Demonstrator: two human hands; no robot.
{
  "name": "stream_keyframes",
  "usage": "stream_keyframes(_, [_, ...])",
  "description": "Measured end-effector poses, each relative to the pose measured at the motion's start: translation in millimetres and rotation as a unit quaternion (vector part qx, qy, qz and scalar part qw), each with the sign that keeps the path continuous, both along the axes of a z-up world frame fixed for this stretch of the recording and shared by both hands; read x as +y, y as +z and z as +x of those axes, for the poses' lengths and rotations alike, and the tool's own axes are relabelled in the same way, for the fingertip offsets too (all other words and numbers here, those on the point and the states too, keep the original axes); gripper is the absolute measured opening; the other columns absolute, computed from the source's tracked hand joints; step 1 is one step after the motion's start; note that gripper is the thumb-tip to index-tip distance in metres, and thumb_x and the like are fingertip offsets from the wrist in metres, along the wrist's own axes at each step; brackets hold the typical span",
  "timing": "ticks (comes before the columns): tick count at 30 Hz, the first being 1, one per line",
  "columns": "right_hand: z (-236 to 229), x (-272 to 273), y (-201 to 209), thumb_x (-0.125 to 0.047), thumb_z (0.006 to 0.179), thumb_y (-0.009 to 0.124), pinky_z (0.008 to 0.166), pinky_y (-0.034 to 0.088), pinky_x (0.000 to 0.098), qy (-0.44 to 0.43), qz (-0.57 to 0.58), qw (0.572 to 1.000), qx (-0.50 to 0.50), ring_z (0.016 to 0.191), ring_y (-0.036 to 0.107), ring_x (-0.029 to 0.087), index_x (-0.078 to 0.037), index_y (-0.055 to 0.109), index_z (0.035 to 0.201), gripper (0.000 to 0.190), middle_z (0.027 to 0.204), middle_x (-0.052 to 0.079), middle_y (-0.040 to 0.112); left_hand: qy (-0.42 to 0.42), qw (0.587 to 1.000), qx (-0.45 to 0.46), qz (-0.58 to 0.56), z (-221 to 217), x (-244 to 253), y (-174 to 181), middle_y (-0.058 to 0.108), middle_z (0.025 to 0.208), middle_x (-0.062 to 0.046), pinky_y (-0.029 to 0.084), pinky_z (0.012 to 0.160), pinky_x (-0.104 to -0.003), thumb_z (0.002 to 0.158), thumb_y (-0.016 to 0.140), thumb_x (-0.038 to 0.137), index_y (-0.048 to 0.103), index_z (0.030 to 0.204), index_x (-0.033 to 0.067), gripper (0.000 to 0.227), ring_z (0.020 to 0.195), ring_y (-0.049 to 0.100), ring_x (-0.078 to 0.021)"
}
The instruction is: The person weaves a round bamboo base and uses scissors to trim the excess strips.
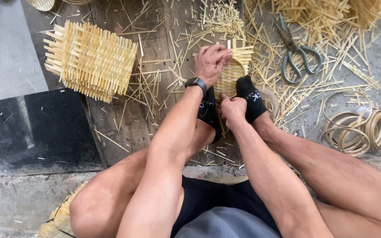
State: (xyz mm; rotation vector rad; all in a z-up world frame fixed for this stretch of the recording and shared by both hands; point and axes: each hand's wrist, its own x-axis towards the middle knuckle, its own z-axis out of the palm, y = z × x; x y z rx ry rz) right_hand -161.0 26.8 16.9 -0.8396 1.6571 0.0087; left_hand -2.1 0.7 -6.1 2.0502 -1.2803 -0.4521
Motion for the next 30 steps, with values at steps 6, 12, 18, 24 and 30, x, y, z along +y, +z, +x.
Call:
stream_keyframes(6, [-16.8,19.1,-25.6,-0.030,0.097,0.070,0.055,0.048,0.0310,0.075,-0.179,0.980,-0.052,0.061,0.056,0.011,0.003,0.069,0.084,0.036,0.070,0.006,0.070,0.031,0.999,0.018,0.033,-2.4,-6.5,-11.0,0.074,0.107,0.006,0.054,0.090,-0.037,0.098,0.062,0.052,0.077,0.101,0.0249,0.031,0.106,0.063,-0.0192])
stream_keyframes(12, [-18.5,-22.8,19.6,-0.036,0.103,0.064,0.057,0.050,0.0315,0.204,-0.050,0.977,-0.020,0.060,0.061,0.014,0.000,0.076,0.086,0.042,0.068,0.005,0.070,0.037,0.987,0.125,0.097,3.6,-11.3,-7.5,0.075,0.096,0.001,0.053,0.079,-0.037,0.098,0.055,0.043,0.082,0.098,0.0279,0.031,0.090,0.067,-0.0237])
stream_keyframes(18, [-4.7,-105.5,29.5,-0.028,0.092,0.080,0.055,0.049,0.0283,0.165,-0.342,0.925,-0.011,0.061,0.059,0.008,-0.003,0.079,0.087,0.026,0.073,0.002,0.070,0.071,0.974,0.180,0.115,7.4,-15.7,2.5,0.078,0.092,0.000,0.057,0.068,-0.036,0.097,0.061,0.049,0.081,0.100,0.0216,0.034,0.078,0.072,-0.0184])
stream_keyframes(24, [1.0,-127.5,9.8,-0.032,0.083,0.090,0.050,0.038,0.0302,0.085,-0.147,0.986,-0.003,0.052,0.046,0.010,0.000,0.076,0.071,0.037,0.058,-0.001,0.057,0.127,0.930,0.236,0.252,9.1,-27.5,10.7,0.073,0.069,-0.002,0.052,0.060,-0.036,0.089,0.070,0.053,0.083,0.091,0.0165,0.038,0.062,0.066,-0.0152])
stream_keyframes(30, [3.9,-136.3,11.6,-0.034,0.083,0.088,0.052,0.039,0.0293,0.099,-0.181,0.977,-0.052,0.055,0.049,0.009,-0.002,0.075,0.078,0.035,0.064,-0.001,0.062,0.133,0.920,0.361,0.077,13.8,-20.6,-27.0,0.078,0.074,-0.001,0.054,0.063,-0.030,0.081,0.081,0.047,0.082,0.087,0.0060,0.042,0.069,0.067,-0.0108])
